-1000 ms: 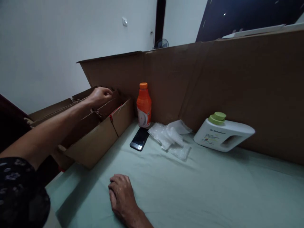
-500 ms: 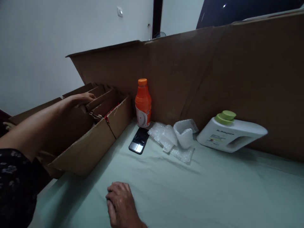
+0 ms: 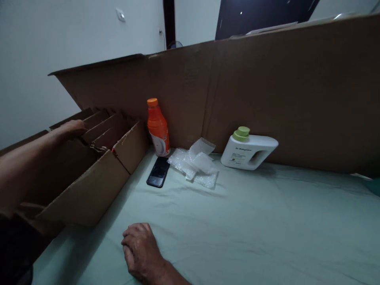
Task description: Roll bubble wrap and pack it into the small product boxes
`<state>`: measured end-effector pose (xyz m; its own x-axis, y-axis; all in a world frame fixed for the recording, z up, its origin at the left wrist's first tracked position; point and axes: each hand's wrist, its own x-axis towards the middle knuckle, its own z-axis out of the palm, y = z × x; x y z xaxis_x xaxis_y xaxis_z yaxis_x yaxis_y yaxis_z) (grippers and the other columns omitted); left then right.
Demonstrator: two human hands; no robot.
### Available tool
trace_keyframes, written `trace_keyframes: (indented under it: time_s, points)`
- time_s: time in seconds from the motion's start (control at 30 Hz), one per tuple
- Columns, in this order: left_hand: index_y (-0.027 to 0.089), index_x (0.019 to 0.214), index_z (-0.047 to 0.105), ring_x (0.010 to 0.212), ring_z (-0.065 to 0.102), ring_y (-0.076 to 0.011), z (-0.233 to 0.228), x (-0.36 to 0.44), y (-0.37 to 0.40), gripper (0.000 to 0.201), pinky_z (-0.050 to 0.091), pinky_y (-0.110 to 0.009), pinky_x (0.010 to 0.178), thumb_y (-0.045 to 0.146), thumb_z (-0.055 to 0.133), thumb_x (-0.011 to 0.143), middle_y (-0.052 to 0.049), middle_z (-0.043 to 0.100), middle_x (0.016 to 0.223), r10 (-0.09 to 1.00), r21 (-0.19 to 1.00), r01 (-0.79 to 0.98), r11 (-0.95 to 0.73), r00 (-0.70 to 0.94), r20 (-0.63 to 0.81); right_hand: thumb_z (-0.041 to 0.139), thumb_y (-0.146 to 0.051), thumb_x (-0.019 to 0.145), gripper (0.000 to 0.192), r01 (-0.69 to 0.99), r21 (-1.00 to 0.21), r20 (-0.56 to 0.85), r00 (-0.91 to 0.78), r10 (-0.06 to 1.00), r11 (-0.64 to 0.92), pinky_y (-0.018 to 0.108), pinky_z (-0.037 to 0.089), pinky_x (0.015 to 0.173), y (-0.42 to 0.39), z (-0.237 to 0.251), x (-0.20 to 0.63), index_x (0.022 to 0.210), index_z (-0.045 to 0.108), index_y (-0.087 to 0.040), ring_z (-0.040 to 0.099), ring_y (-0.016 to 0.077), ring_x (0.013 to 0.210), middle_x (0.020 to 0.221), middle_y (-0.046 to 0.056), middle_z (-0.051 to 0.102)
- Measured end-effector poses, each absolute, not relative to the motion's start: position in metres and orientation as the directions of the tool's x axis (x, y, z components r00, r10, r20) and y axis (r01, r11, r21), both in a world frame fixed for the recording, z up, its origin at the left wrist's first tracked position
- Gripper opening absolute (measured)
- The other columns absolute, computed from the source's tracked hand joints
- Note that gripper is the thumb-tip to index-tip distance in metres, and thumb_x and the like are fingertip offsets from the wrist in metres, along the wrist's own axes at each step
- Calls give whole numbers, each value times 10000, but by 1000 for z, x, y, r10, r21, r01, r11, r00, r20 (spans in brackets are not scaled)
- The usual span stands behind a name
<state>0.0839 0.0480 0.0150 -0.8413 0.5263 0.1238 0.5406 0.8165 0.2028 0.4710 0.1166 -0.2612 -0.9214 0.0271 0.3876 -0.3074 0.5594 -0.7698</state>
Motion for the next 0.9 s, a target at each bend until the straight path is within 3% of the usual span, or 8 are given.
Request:
trace_keyframes:
  time_s: [0.1,0.17,0.23,0.33,0.47,0.57,0.7,0.9]
  points:
    - [118,1149,643,783,642,-187,47,110,38,309,546,-359,765,328,609,924,-3,665,810,284,196,321,927,-939,196,602,-101,802,170,-293,-772,377,-926,34,564,360,415,980,116,-259,472,904,684,-210,623,190,1076,1078,36,741]
    - [128,1180,641,655,572,-131,64,139,43,330,503,-294,690,268,576,887,37,596,686,275,305,370,877,-909,313,599,-104,814,162,-292,-770,372,-928,27,568,362,422,980,116,-257,472,901,686,-210,625,194,1073,1084,42,742]
    - [119,1115,674,615,520,-87,69,179,64,313,460,-249,647,212,604,824,30,599,727,389,474,594,650,-796,464,607,-108,821,151,-294,-763,371,-929,18,576,368,428,973,116,-257,472,899,689,-207,629,200,1060,1073,44,743]
    - [70,966,698,644,520,-91,46,242,124,213,447,-246,639,119,613,777,-32,640,781,627,583,759,290,-610,484,609,-104,836,164,-297,-750,384,-923,23,591,365,431,981,116,-259,472,930,699,-204,627,200,1081,1074,45,742]
    - [117,1308,588,734,628,-127,-5,277,190,528,503,-251,675,159,676,788,-95,714,960,785,647,735,204,-518,340,595,-90,853,190,-318,-731,405,-914,10,604,366,435,1002,118,-265,471,962,700,-206,623,201,1107,1105,54,737]
    - [188,1340,584,880,659,-149,-18,258,162,551,517,-259,786,244,679,801,-88,717,1109,830,510,807,299,-483,278,570,-97,867,186,-348,-718,422,-906,-20,603,387,451,968,122,-266,468,956,691,-208,629,218,1079,1106,71,731]
    - [166,1026,719,971,660,-217,8,207,36,286,508,-305,851,280,543,832,-85,735,1049,712,387,735,557,-662,234,555,-91,868,195,-373,-716,430,-902,-49,590,415,456,953,125,-266,465,958,683,-208,636,228,1063,1083,77,733]
    - [170,721,704,660,643,-250,15,145,-107,200,488,-329,597,315,634,602,-79,712,701,468,224,436,871,-877,-111,538,-104,884,200,-385,-680,445,-893,-66,624,432,480,936,128,-263,461,964,683,-216,650,235,1074,1085,84,740]
